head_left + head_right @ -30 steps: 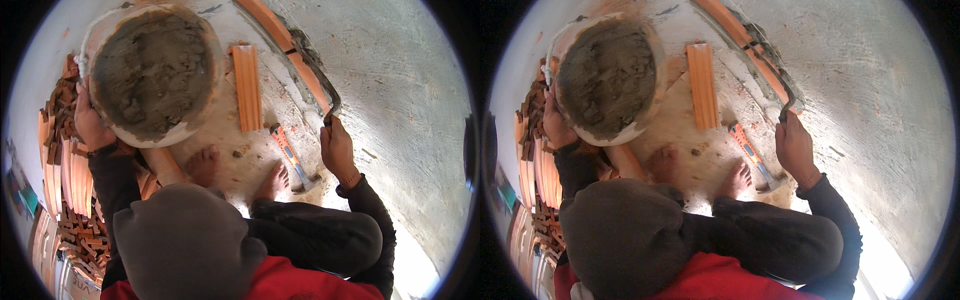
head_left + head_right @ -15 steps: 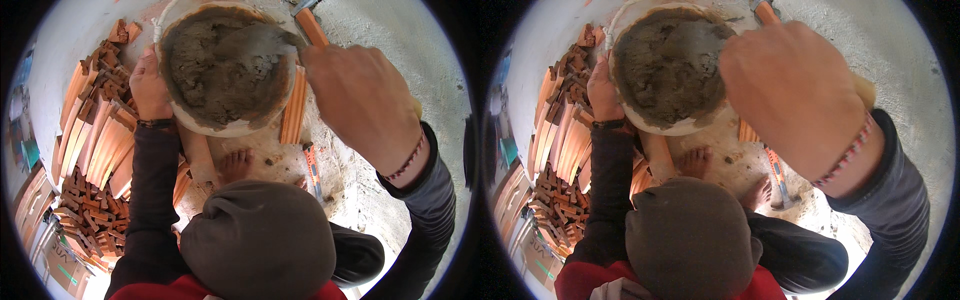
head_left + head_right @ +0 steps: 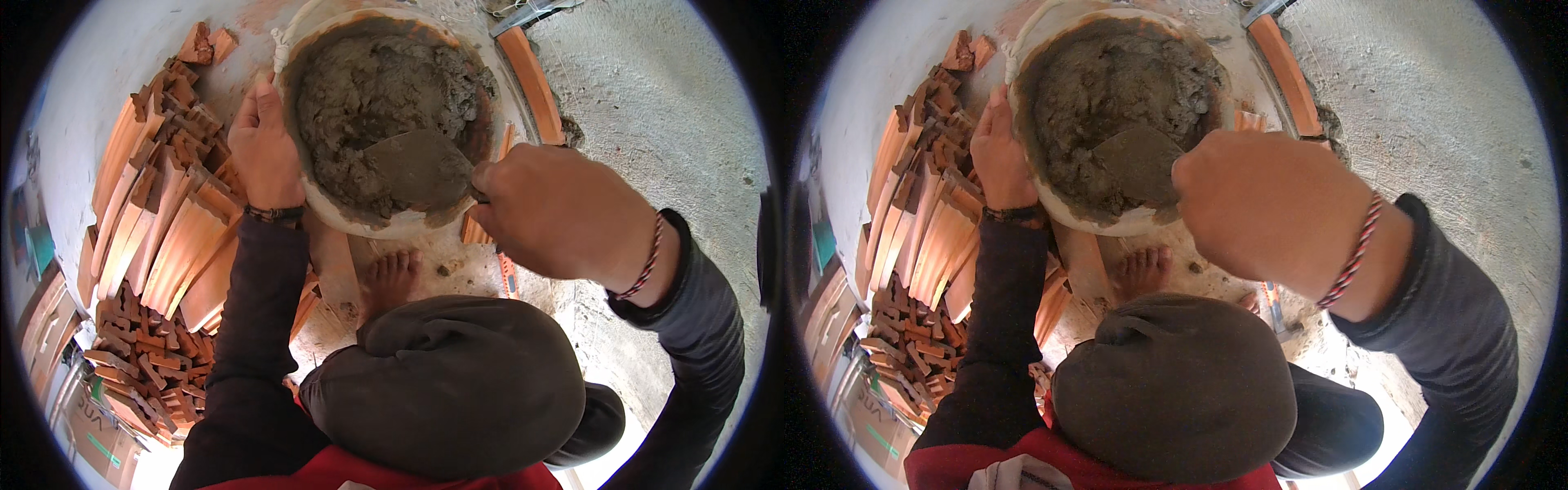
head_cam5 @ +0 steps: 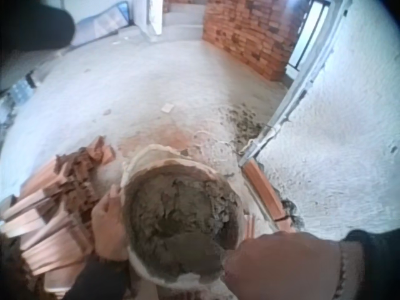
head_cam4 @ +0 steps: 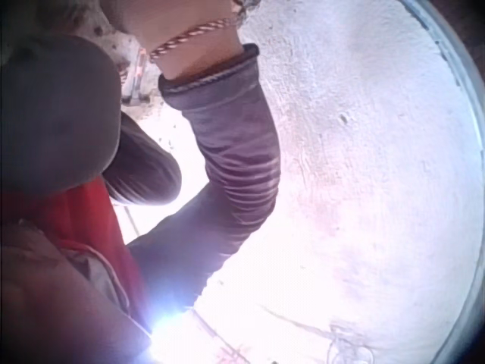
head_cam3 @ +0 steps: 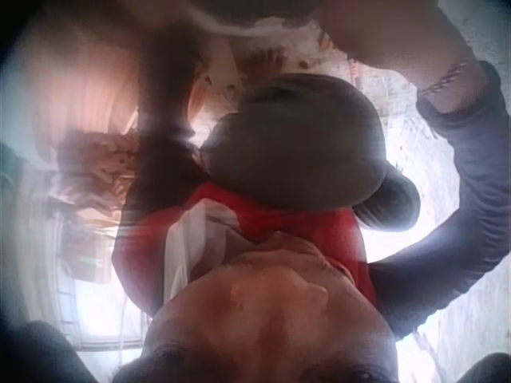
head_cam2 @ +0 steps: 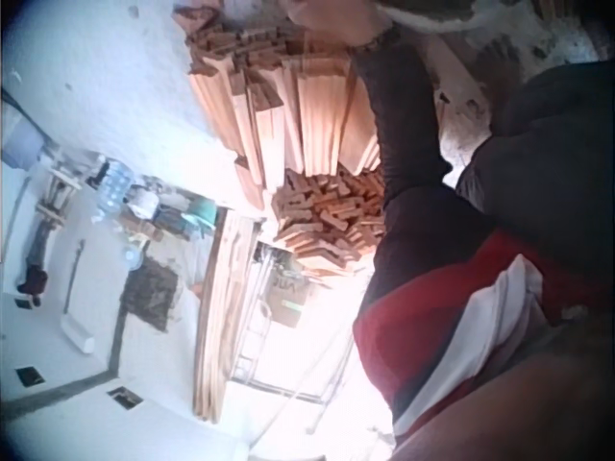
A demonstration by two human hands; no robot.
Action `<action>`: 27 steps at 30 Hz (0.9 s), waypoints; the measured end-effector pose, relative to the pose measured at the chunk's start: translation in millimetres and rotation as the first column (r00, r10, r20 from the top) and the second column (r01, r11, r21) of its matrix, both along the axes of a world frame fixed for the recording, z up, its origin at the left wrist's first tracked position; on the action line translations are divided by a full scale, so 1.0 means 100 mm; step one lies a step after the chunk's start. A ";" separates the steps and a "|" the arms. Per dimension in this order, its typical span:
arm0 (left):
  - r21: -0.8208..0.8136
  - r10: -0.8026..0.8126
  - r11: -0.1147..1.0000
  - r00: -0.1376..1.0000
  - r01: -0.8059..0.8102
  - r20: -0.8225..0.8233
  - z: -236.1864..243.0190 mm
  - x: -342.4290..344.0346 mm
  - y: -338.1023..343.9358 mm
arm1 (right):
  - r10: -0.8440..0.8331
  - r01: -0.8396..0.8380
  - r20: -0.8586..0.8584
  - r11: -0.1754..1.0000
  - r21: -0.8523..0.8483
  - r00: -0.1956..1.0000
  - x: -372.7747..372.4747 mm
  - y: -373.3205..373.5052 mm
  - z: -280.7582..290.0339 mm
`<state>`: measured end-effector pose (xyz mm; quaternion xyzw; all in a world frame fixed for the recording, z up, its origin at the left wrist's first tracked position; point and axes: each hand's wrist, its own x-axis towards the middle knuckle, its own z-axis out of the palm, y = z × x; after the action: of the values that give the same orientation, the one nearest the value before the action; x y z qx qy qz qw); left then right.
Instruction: The person applies mortar to a wall and positions thin bricks using a trowel and a hammer.
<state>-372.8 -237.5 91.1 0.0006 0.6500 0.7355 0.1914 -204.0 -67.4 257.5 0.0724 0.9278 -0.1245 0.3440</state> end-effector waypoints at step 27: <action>0.069 -0.084 0.995 0.987 0.076 0.133 0.12 -0.01 0.02 | -0.840 0.856 0.530 -0.189 -0.481 0.112 2.24 1.05 -0.64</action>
<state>-373.9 -235.0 102.8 -0.0173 0.6111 0.7458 0.2645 19.8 37.3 193.5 0.5319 0.4906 -0.6681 0.1734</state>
